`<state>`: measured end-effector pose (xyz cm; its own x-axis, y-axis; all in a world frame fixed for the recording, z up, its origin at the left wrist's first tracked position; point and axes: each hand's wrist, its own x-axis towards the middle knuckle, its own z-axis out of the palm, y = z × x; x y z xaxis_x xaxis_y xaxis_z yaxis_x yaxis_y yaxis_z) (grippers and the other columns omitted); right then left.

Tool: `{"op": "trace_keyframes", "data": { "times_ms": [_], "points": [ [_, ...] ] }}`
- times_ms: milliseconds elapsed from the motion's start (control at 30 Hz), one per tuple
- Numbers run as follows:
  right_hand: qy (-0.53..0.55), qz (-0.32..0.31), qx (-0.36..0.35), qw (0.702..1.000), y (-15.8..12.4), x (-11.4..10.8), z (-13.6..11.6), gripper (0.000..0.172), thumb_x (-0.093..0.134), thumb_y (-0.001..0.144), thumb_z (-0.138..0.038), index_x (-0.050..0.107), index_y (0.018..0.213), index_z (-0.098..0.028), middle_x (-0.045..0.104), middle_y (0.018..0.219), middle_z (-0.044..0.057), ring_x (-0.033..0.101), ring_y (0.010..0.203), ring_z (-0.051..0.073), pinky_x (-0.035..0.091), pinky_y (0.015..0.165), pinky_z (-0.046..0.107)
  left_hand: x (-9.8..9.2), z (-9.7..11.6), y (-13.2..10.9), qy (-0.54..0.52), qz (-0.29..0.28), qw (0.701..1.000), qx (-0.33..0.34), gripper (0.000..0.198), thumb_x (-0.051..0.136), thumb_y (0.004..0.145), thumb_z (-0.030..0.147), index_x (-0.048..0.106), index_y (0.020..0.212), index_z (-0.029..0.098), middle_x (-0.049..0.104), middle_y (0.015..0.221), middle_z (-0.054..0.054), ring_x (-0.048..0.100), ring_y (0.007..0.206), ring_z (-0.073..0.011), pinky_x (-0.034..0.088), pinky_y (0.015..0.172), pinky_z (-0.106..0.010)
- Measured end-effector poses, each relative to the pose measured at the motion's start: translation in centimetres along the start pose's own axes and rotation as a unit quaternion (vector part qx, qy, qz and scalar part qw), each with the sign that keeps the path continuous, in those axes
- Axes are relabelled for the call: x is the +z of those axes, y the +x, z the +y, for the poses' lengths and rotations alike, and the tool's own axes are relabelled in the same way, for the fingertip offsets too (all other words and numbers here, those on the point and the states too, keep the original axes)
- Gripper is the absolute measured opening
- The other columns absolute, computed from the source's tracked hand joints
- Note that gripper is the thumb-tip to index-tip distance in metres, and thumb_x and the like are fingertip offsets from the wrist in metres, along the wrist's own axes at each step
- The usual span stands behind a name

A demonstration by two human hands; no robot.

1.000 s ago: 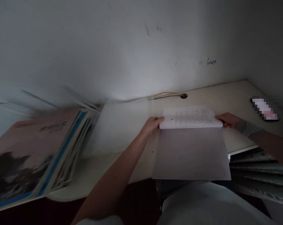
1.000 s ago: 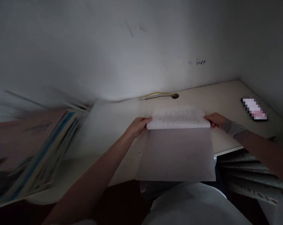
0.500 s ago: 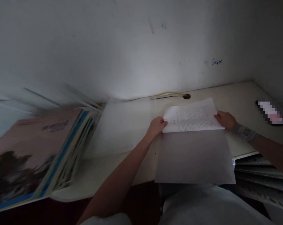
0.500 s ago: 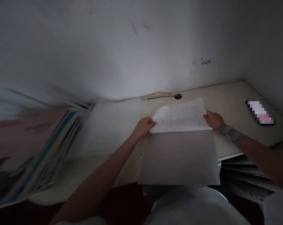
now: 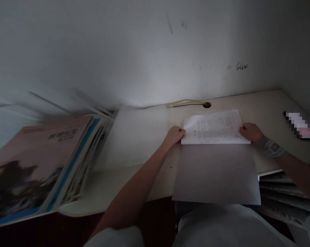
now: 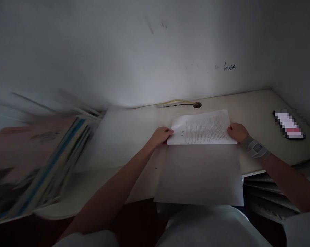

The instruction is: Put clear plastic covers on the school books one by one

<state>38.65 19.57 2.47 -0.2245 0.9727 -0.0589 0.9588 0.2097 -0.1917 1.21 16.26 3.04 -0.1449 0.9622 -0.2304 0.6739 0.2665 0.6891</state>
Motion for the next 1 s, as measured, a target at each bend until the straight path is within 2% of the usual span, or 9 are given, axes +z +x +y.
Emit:
{"op": "trace_keyframes", "data": {
  "times_ms": [167,333,400,500,600,700,767,900,1000],
  "points": [
    [-0.021,-0.027,-0.020,0.999,0.2,-0.4,-0.1,0.026,0.043,0.080,-0.030,0.049,0.056,-0.020,0.060,0.064,0.007,0.051,0.058,0.017,0.029,0.052,0.029,0.0,0.2,0.4,0.004,0.023,1.000,0.009,0.020,0.058,0.057,0.020,0.047,0.041,0.020,0.048,0.048,-0.003,0.052,0.061,-0.0190,0.036,0.057,-0.027],
    [-0.003,-0.076,-0.034,0.997,-0.1,-0.9,-0.1,0.025,0.046,0.077,-0.029,0.048,0.053,-0.020,0.059,0.064,0.006,0.051,0.058,0.017,0.030,0.053,0.030,-0.1,0.9,0.4,-0.025,0.084,0.996,0.011,0.013,0.058,0.061,0.021,0.050,0.051,0.020,0.057,0.065,-0.007,0.056,0.082,-0.0237,0.039,0.068,-0.028],
    [0.022,-0.036,-0.006,0.999,-0.5,-0.6,-0.2,0.028,0.043,0.081,-0.034,0.050,0.058,-0.021,0.059,0.065,0.007,0.053,0.062,0.019,0.033,0.056,0.031,-0.1,1.0,0.3,-0.057,0.085,0.995,0.007,0.010,0.057,0.065,0.024,0.054,0.057,0.019,0.058,0.068,-0.007,0.057,0.080,-0.0227,0.040,0.068,-0.028],
    [0.085,0.092,0.019,0.992,-1.1,0.2,-0.2,0.029,0.038,0.085,-0.038,0.052,0.066,-0.021,0.061,0.076,0.010,0.057,0.075,0.023,0.041,0.066,0.034,-0.4,1.2,0.1,-0.116,0.069,0.991,-0.002,0.017,0.054,0.072,0.032,0.059,0.073,0.016,0.059,0.072,-0.006,0.058,0.072,-0.0194,0.042,0.063,-0.028],
    [0.201,0.187,0.010,0.962,-1.5,0.7,-0.1,0.026,0.043,0.082,-0.042,0.050,0.068,-0.021,0.060,0.082,0.010,0.057,0.082,0.023,0.044,0.073,0.036,-0.7,1.3,-0.3,-0.258,0.026,0.966,-0.021,0.031,0.063,0.066,0.031,0.060,0.090,0.013,0.061,0.080,-0.007,0.059,0.069,-0.0172,0.045,0.063,-0.029],
    [0.373,0.142,0.040,0.916,-1.9,0.9,-0.3,0.031,0.053,0.077,-0.051,0.047,0.066,-0.022,0.053,0.065,0.002,0.051,0.062,0.017,0.041,0.057,0.031,-0.8,1.4,-1.0,-0.399,-0.044,0.915,-0.026,0.047,0.075,0.050,0.027,0.060,0.093,0.012,0.063,0.083,-0.008,0.060,0.073,-0.0189,0.047,0.069,-0.032],
    [0.474,0.138,0.061,0.868,-2.3,1.0,-0.7,0.034,0.060,0.072,-0.053,0.048,0.069,-0.022,0.050,0.061,-0.002,0.047,0.055,0.014,0.037,0.051,0.028,-0.7,1.4,-1.4,-0.427,-0.060,0.902,-0.023,0.047,0.077,0.047,0.029,0.060,0.088,0.012,0.064,0.082,-0.008,0.060,0.074,-0.0196,0.046,0.069,-0.033],
    [0.594,0.203,0.083,0.774,-2.5,1.2,-1.5,0.040,0.071,0.065,-0.050,0.050,0.088,-0.025,0.061,0.073,-0.002,0.055,0.059,0.015,0.043,0.053,0.028,0.3,1.3,-2.2,-0.398,0.033,0.917,0.000,0.032,0.071,0.056,0.038,0.055,0.072,0.016,0.058,0.068,-0.002,0.055,0.065,-0.0156,0.042,0.059,-0.028],
    [0.641,0.123,0.065,0.755,-2.4,0.9,-1.6,0.045,0.074,0.063,-0.049,0.054,0.093,-0.024,0.066,0.077,0.001,0.060,0.063,0.017,0.049,0.057,0.032,1.2,0.9,-2.6,-0.322,0.135,0.937,0.022,0.033,0.065,0.065,0.041,0.041,0.060,0.020,0.042,0.056,0.004,0.044,0.055,-0.0102,0.031,0.050,-0.022]
  ]
}}
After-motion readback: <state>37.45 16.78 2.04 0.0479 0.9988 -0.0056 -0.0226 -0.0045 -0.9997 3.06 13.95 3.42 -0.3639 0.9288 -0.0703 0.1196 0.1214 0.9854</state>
